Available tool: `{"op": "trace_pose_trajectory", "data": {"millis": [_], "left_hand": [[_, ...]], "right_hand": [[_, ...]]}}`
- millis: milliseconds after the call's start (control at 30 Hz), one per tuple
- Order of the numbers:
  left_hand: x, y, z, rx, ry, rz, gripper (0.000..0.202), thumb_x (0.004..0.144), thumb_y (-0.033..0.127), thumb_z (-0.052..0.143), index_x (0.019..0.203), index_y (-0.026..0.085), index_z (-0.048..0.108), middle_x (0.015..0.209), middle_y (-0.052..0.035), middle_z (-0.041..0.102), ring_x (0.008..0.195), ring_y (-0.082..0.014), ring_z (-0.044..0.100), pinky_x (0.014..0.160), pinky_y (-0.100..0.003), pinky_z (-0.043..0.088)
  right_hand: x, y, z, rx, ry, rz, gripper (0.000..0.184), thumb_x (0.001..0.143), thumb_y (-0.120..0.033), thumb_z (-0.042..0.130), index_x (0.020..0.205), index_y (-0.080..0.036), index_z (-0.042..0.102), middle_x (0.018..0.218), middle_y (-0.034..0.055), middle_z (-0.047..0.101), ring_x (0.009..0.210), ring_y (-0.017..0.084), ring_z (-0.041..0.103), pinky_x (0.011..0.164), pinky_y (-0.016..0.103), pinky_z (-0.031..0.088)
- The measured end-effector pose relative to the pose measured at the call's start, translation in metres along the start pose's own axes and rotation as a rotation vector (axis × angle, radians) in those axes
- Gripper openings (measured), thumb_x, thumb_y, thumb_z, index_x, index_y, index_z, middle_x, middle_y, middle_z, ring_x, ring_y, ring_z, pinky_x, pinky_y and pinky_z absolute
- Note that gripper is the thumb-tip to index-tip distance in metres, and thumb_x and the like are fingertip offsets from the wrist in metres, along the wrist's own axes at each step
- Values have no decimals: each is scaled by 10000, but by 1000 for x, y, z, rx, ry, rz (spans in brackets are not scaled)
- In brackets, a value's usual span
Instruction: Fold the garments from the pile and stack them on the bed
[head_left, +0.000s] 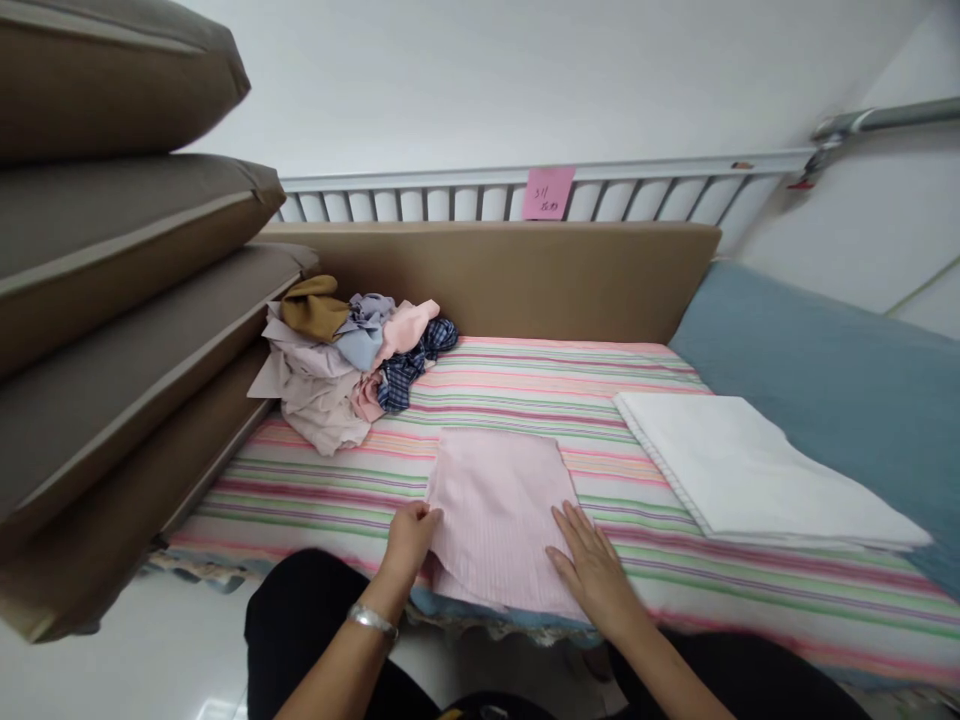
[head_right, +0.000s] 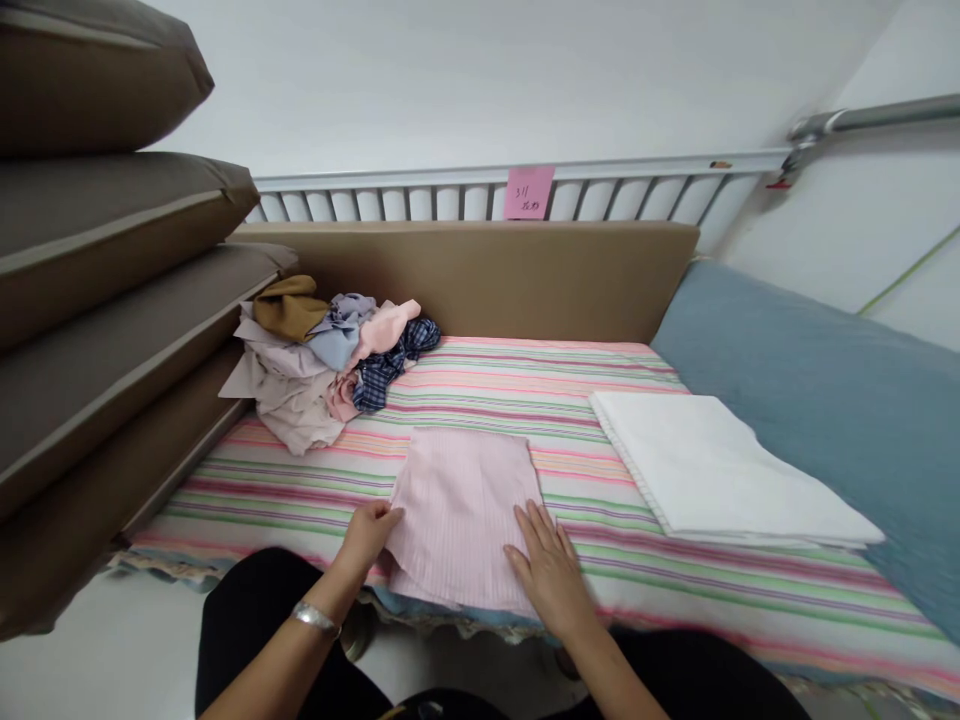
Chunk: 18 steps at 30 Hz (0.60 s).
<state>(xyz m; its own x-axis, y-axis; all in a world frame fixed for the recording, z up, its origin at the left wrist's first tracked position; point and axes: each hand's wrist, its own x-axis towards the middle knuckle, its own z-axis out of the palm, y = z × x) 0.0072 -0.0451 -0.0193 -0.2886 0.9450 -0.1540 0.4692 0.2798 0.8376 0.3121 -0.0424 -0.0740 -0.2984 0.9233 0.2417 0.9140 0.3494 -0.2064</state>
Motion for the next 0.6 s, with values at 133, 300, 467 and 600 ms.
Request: {"op": "trace_pose_trajectory", "data": {"millis": [133,300,467,600], "left_hand": [[-11,4,-9,177,56,41,216,816,317,449,758,181,606,747,-45,650,723,-177,565,659,-275,334],[-13,-5,-7,339,26,-24,192,816,276,454,734,186,603,751,-82,671,742,-203,605,651,-284,351],[-9,-14,-6,250,126,74,232,796,343,469,867,167,603,876,-112,670,853,-237,616,777,-323,425],[-1,-18,-6,218,143,52,496,755,505,498,1017,90,570,991,-194,661,965,-307,617,834,-383,448]], "right_hand": [[-2,-6,-6,34,-5,5,558,921,-465,315,1399,-185,380,1479,104,320,1379,241,249,1100,494,271],[-2,-11,-15,157,8,27,507,917,-437,341,1339,-185,467,1465,113,347,1370,253,269,1100,504,278],[-13,-3,-18,401,196,228,437,871,-420,418,1211,-191,570,1378,121,466,1267,246,439,1064,448,365],[-21,7,-18,613,236,541,467,776,-448,492,1130,-160,593,1102,145,649,1001,270,619,891,448,491]]}}
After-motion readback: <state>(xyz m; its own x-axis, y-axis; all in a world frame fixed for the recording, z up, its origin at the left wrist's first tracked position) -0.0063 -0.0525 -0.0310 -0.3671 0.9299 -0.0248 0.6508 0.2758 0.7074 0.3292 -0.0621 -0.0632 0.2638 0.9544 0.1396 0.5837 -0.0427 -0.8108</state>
